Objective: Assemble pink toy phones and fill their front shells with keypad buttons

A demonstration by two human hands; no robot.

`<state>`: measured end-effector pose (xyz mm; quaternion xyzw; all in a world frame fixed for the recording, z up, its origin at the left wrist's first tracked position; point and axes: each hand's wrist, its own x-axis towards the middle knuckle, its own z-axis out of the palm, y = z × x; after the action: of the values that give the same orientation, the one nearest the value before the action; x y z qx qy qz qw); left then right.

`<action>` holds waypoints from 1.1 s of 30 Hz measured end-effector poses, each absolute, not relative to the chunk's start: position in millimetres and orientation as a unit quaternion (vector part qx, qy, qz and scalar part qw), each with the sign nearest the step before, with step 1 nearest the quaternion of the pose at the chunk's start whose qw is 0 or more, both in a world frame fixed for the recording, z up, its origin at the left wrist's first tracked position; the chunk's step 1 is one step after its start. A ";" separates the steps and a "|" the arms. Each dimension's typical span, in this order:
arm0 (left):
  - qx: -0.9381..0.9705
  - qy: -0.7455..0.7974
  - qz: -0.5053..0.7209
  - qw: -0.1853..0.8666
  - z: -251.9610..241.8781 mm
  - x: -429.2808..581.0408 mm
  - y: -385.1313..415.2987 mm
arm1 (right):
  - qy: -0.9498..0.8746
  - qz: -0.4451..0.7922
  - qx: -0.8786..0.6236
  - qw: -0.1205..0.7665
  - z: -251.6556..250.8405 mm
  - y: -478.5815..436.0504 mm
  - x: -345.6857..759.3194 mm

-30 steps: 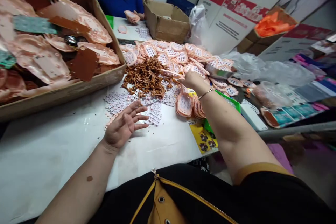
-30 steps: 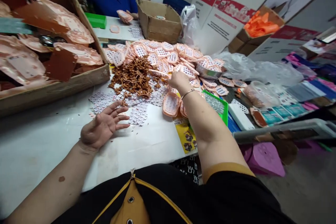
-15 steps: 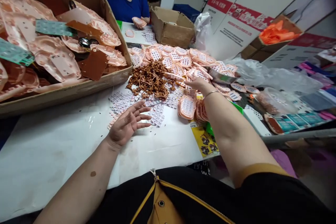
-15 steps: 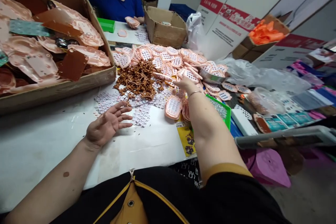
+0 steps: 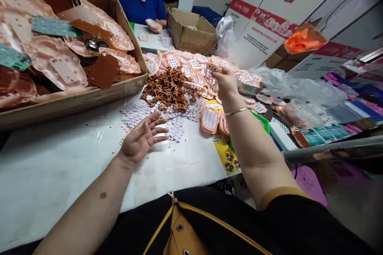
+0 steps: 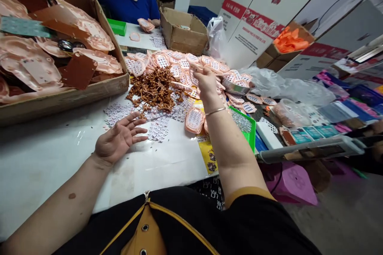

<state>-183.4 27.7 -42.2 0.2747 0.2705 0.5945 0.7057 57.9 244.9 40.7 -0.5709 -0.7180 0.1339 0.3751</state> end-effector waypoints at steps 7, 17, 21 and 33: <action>0.231 0.243 0.596 0.730 -36.8 -171.4 25.8 | -0.839 0.264 -0.193 0.435 -34.8 95.8 -6.3; 0.216 0.238 0.603 0.730 -29.8 -165.5 22.7 | -0.885 0.135 -0.111 0.432 -50.5 79.1 -5.3; 0.247 0.261 0.615 0.702 -32.1 -166.3 22.3 | -0.877 0.064 -0.127 0.459 -53.2 75.1 -6.4; 0.484 0.411 0.662 0.398 -54.0 -195.5 39.6 | -0.791 0.421 -0.224 0.384 -1.6 80.9 -32.9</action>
<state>-195.5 39.6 -54.0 0.4844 0.4108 0.6618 0.3983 -32.9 80.9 -1.6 -0.2243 -0.7907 0.4210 0.3837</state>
